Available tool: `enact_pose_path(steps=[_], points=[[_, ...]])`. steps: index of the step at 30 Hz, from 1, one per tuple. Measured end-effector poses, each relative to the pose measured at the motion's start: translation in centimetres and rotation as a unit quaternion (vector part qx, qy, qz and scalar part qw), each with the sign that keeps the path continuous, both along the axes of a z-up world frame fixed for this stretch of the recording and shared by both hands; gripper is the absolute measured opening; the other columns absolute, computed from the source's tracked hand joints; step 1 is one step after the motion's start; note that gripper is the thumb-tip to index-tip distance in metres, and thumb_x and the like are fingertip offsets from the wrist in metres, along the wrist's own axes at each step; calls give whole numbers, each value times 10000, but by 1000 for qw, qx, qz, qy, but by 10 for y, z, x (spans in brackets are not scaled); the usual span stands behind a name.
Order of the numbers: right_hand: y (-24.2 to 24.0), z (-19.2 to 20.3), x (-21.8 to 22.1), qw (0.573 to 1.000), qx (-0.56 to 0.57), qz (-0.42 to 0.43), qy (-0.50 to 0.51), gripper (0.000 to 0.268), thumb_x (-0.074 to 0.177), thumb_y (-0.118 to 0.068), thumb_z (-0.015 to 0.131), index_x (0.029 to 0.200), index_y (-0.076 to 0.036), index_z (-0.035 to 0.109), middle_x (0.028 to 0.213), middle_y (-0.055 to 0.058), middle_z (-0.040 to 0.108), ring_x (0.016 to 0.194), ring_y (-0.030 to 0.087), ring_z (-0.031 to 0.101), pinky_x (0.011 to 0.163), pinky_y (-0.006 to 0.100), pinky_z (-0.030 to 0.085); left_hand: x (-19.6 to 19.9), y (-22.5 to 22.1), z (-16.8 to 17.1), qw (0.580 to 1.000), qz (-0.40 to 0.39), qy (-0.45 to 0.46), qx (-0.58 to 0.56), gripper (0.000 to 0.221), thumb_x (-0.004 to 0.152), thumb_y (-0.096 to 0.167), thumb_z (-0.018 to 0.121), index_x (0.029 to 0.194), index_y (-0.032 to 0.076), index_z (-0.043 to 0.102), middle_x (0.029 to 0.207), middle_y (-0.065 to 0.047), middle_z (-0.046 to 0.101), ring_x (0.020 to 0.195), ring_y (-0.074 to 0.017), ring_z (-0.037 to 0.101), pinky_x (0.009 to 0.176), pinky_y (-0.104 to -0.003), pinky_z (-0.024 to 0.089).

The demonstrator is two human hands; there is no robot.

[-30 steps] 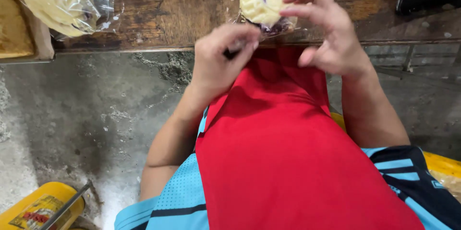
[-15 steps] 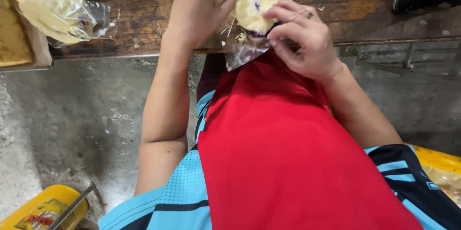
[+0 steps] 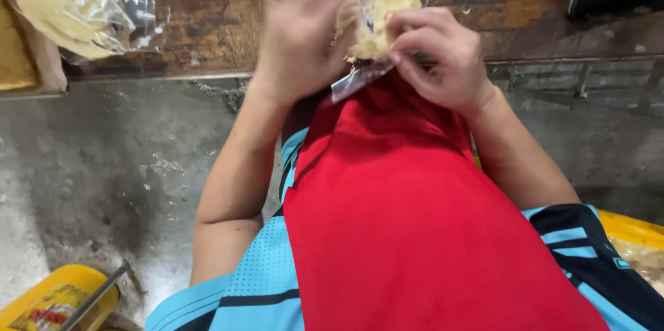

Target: The person places individual baked goods into small plastic bags and seals each bag using a tape dispenser on a wooden table.

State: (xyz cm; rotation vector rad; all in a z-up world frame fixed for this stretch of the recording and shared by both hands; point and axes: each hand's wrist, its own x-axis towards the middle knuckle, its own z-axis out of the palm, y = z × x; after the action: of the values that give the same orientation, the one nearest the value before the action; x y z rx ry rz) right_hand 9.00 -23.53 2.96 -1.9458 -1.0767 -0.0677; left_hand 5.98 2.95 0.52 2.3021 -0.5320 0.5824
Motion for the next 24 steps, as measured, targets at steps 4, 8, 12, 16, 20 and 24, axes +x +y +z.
enact_pose_path(steps=[4, 8, 12, 16, 20, 24], points=[[4, -5, 0, 997, 43, -38, 45, 121, 1027, 25, 782, 1065, -14, 673, 1245, 152, 637, 1036, 259, 700, 920, 313, 567, -20, -9, 14, 995, -67, 67, 32, 332, 1081, 312, 623, 1325, 96, 681, 1381, -80, 664, 1389, -254, 545, 1180, -492, 246], [3, -9, -1, 997, 25, -71, 31, 132, 1017, 23, 796, 1069, -13, 680, 1199, 125, 631, 1060, 264, 676, 928, 324, 555, -31, -3, 1, 993, -61, 97, -24, 523, 1079, 478, 506, 1369, 75, 671, 1424, -73, 652, 1445, -261, 504, 1209, -500, 222], [7, -8, -2, 996, 20, -86, 30, 148, 1018, 8, 795, 989, 0, 650, 1234, 133, 619, 1088, 253, 666, 930, 328, 549, -36, 1, -6, 992, -74, 93, -50, 731, 939, 695, 513, 1325, 100, 689, 1409, -72, 654, 1446, -279, 501, 1228, -512, 176], [10, -7, -1, 994, 3, -104, 38, 173, 1033, -5, 794, 969, 11, 634, 1235, 136, 628, 1042, 237, 668, 892, 321, 540, -38, 0, -5, 994, -65, 62, -54, 909, 778, 848, 674, 1284, 93, 686, 1363, -81, 653, 1421, -305, 493, 1228, -530, 145], [15, -9, -1, 988, 2, -148, 43, 204, 1035, 1, 796, 940, 19, 617, 1192, 122, 643, 1035, 226, 680, 890, 316, 553, -42, -12, -6, 999, -3, 30, -38, 795, 757, 764, 831, 1184, 106, 701, 1292, -61, 661, 1346, -300, 508, 1207, -546, 143], [18, -10, 0, 988, 3, -150, 49, 179, 991, 26, 784, 923, 20, 619, 1141, 119, 662, 975, 209, 686, 844, 304, 553, -45, -32, -16, 994, 103, 7, -46, 380, 872, 446, 874, 1033, 148, 702, 1220, 7, 693, 1285, -239, 564, 1212, -513, 198]])
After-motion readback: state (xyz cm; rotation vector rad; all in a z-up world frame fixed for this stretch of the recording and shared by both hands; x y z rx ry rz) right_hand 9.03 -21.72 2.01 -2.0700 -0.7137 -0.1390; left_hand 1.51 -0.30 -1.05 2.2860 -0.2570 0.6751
